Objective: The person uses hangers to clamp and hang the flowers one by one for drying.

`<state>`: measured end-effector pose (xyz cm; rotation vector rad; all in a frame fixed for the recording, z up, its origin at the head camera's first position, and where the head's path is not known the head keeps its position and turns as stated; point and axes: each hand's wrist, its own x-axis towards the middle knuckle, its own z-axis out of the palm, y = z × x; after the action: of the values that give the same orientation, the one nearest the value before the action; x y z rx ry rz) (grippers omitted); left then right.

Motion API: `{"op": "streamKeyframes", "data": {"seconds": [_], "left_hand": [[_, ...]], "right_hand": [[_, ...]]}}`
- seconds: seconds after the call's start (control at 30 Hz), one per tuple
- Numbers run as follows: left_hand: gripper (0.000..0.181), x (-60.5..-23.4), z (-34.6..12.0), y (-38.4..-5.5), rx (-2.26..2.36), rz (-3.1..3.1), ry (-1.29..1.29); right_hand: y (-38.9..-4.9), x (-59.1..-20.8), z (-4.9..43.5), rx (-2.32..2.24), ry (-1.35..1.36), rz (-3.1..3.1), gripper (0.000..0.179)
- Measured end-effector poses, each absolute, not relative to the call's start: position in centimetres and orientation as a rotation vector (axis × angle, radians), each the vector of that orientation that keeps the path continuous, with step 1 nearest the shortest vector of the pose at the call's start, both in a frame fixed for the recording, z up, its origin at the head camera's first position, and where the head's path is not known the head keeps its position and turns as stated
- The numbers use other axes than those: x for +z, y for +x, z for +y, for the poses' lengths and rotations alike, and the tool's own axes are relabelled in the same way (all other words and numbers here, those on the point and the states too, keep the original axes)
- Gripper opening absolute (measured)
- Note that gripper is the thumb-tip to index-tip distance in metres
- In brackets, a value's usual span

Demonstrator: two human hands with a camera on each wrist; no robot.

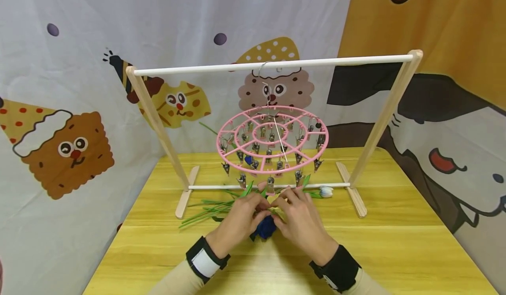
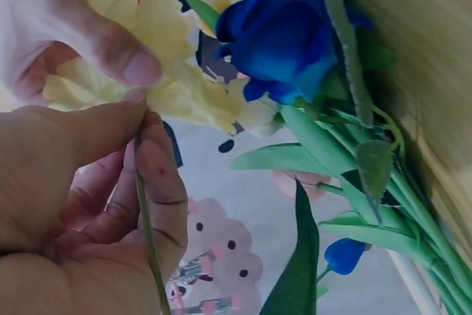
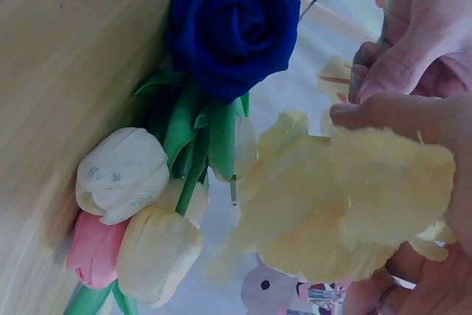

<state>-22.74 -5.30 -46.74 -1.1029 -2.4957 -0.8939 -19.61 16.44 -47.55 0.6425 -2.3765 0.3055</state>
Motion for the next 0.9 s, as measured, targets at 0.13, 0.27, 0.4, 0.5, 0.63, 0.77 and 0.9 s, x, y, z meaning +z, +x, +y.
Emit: {"op": "streamKeyframes", "data": {"seconds": [0.13, 0.27, 0.4, 0.5, 0.63, 0.77, 0.9], "left_hand": [[0.013, -46.4, -5.3, -22.4, -0.858, -2.5, -1.118], [0.012, -46.0, -5.9, -22.1, -0.778, -2.522, -1.119], [0.01, -45.5, -6.8, -22.1, -0.709, -2.531, -1.093], [0.008, -45.2, -7.5, -22.1, -0.689, -2.522, -1.074], [0.009, -45.0, -8.2, -21.9, -0.698, -2.496, -1.063], [0.009, -44.8, -8.3, -21.6, -0.701, -2.444, -1.084], [0.01, -44.7, -8.1, -21.4, -0.66, -2.377, -1.095]], "right_hand": [[-19.6, -47.6, 16.9, 0.322, 0.644, -2.366, 0.037], [-19.6, -47.8, 17.7, 0.327, 0.633, -2.363, 0.035], [-19.6, -47.9, 19.1, 0.315, 0.613, -2.34, 0.033], [-19.7, -47.9, 20.2, 0.317, 0.594, -2.314, 0.033], [-19.8, -48.1, 21.5, 0.33, 0.582, -2.288, 0.034], [-19.8, -48.2, 22.1, 0.337, 0.584, -2.284, 0.036], [-19.4, -48.1, 22.2, 0.339, 0.594, -2.289, 0.042]]}}
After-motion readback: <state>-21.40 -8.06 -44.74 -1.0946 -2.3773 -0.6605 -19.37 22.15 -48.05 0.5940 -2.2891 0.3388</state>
